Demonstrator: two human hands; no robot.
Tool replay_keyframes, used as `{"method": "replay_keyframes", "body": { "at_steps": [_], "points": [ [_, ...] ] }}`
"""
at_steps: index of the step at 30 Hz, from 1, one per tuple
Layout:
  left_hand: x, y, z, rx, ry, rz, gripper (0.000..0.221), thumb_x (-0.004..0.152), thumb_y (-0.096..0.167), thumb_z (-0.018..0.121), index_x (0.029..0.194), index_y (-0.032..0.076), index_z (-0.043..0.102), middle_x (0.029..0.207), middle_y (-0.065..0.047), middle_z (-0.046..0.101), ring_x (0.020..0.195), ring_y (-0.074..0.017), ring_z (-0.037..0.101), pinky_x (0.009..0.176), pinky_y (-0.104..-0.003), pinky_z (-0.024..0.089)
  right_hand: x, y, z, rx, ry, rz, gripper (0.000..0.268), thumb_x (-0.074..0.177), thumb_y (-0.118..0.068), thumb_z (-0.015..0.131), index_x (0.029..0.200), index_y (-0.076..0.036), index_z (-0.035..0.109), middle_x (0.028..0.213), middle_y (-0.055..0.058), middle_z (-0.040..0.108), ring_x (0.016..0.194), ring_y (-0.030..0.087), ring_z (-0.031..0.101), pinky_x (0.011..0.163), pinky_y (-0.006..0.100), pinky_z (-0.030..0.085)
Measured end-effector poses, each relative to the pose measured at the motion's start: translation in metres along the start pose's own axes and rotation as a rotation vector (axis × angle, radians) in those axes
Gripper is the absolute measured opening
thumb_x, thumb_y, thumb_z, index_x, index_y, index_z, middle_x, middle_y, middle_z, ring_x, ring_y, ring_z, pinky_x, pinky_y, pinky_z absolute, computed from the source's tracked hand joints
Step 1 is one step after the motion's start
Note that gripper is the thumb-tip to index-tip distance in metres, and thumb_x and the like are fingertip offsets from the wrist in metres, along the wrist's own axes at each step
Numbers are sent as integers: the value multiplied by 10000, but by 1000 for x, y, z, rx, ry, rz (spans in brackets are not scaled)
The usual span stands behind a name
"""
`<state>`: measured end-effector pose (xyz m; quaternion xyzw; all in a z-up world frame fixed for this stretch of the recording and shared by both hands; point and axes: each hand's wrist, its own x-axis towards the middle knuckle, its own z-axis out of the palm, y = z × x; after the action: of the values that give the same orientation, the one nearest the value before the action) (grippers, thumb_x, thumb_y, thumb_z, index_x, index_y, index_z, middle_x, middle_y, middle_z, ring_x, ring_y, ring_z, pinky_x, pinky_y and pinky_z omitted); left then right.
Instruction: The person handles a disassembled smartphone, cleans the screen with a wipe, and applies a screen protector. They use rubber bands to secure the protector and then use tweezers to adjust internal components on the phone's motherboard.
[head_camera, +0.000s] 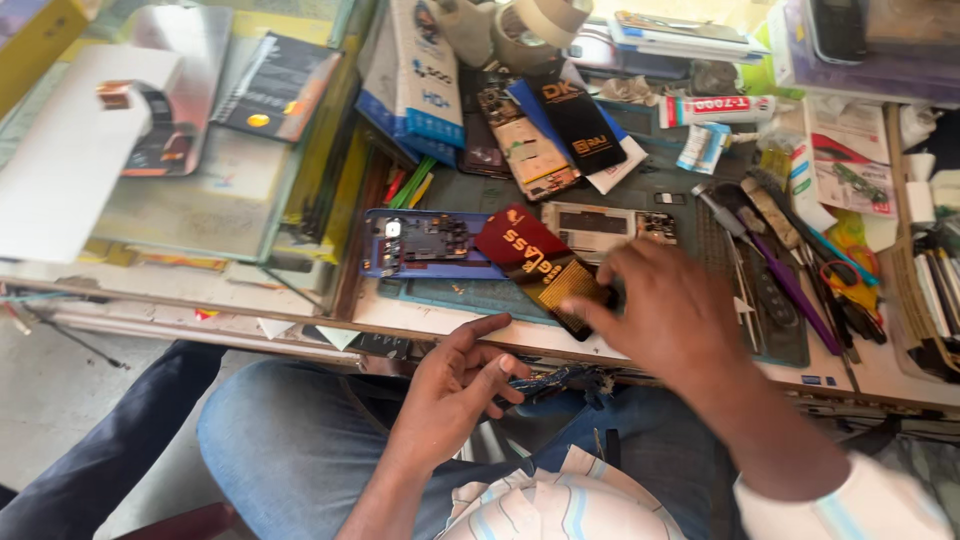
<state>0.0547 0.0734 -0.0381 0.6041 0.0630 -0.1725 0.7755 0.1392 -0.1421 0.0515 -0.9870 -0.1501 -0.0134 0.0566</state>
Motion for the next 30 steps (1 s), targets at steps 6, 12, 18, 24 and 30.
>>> {"method": "replay_keyframes", "body": {
  "at_steps": [6, 12, 18, 24, 30],
  "points": [
    [2, 7, 17, 83, -56, 1, 615, 943, 227, 654, 1515, 113, 459, 999, -61, 754, 791, -110, 711, 651, -242, 545, -13, 6, 24, 282, 203, 50, 543, 648, -427, 907, 1008, -83, 691, 931, 76, 688, 856, 264, 683, 733, 430, 553],
    [5, 3, 18, 156, -17, -67, 578, 926, 200, 633, 1485, 144, 497, 1015, -82, 808, 810, -127, 732, 671, -259, 546, -23, 26, 35, 748, 275, 25, 434, 785, -184, 866, 1177, -112, 694, 901, 41, 628, 778, 146, 637, 661, 305, 546],
    [14, -21, 6, 146, -3, -47, 544, 930, 201, 629, 1456, 108, 529, 990, -113, 810, 819, -144, 729, 674, -278, 549, -35, 83, 22, 830, 416, 96, 403, 868, -88, 846, 1250, -130, 728, 890, -2, 621, 739, 68, 578, 636, 230, 523],
    [14, -45, -7, 76, -59, 16, 521, 908, 145, 671, 1407, 33, 567, 1010, -131, 792, 864, -171, 738, 730, -292, 550, -69, 172, -24, 393, 803, 224, 253, 981, 13, 820, 1202, -67, 725, 1151, 72, 663, 912, 124, 676, 733, 252, 593],
    [18, -60, -16, 54, -99, 34, 506, 904, 127, 675, 1390, 20, 583, 1023, -141, 777, 885, -190, 748, 756, -311, 559, -133, 294, -39, -57, 952, 248, 195, 1026, 97, 688, 1198, 7, 679, 1161, 122, 657, 972, 180, 687, 832, 269, 595]
  ]
}}
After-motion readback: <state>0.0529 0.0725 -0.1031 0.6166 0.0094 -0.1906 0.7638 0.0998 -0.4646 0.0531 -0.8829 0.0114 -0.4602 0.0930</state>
